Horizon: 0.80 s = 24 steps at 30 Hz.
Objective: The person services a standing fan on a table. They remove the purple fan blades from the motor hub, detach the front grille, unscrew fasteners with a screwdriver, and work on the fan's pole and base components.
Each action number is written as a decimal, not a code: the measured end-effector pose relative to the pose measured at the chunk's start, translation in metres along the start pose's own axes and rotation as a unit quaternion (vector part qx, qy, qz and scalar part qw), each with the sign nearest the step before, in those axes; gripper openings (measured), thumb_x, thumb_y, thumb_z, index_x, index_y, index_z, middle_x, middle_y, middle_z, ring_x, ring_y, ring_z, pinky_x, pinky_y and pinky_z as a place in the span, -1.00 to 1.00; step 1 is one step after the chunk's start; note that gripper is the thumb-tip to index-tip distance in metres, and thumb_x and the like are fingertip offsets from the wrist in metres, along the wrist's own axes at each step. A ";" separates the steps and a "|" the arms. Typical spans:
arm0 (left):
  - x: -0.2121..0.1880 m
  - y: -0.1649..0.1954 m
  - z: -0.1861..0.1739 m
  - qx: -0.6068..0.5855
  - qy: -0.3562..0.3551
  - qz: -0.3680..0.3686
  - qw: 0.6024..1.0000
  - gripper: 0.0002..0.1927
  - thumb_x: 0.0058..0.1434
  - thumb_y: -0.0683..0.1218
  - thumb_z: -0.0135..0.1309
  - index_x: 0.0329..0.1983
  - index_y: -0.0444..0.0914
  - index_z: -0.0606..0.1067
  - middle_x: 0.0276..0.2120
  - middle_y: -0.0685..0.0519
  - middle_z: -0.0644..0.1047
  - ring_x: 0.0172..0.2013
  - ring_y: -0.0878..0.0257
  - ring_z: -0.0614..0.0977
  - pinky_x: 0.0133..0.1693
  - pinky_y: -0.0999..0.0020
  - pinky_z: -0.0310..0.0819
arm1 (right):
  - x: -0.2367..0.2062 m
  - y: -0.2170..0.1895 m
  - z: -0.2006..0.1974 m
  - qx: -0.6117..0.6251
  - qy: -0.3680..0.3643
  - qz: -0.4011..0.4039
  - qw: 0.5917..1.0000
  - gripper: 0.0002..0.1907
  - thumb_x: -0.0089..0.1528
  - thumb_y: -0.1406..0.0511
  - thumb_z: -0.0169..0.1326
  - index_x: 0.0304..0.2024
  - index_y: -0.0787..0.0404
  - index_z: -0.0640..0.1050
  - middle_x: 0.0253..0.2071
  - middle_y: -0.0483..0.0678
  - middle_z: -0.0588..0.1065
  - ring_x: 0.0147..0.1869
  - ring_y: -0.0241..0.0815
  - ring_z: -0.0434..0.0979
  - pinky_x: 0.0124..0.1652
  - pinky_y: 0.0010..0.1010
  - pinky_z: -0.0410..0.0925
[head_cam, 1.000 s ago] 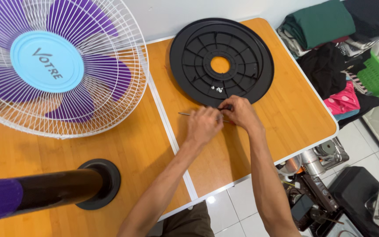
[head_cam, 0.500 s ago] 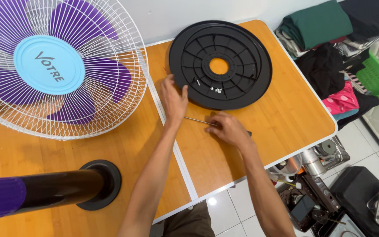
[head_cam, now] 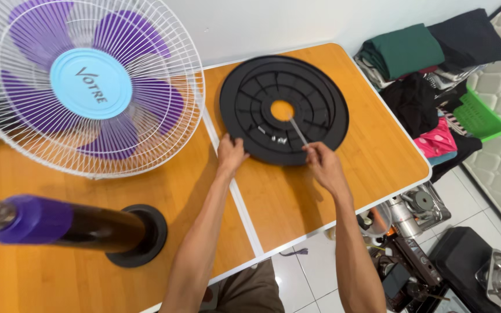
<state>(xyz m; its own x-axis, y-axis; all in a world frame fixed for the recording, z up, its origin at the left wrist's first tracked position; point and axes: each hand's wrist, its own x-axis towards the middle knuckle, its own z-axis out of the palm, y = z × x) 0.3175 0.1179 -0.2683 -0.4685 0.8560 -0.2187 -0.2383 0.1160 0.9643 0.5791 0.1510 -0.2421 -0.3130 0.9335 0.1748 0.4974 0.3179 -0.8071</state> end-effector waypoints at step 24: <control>-0.243 0.067 -0.140 0.927 -0.120 0.181 0.305 -0.41 0.27 0.03 0.04 0.32 -0.33 0.34 0.31 -0.13 0.32 0.34 -0.19 0.19 0.23 -0.21 -0.08 | -0.041 -0.071 0.090 -0.177 -0.125 -0.080 0.973 -0.48 -0.07 0.20 0.47 -0.10 0.25 0.68 -0.11 0.13 0.62 -0.01 0.06 0.65 0.02 -0.21 0.47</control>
<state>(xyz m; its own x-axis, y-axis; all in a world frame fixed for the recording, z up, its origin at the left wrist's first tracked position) 0.2960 -0.1530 -0.1713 -0.0499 0.9683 -0.2449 0.7878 -0.1125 -0.6055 0.4839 0.0754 -0.2430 -0.5745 0.8118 0.1043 0.6597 0.5348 -0.5280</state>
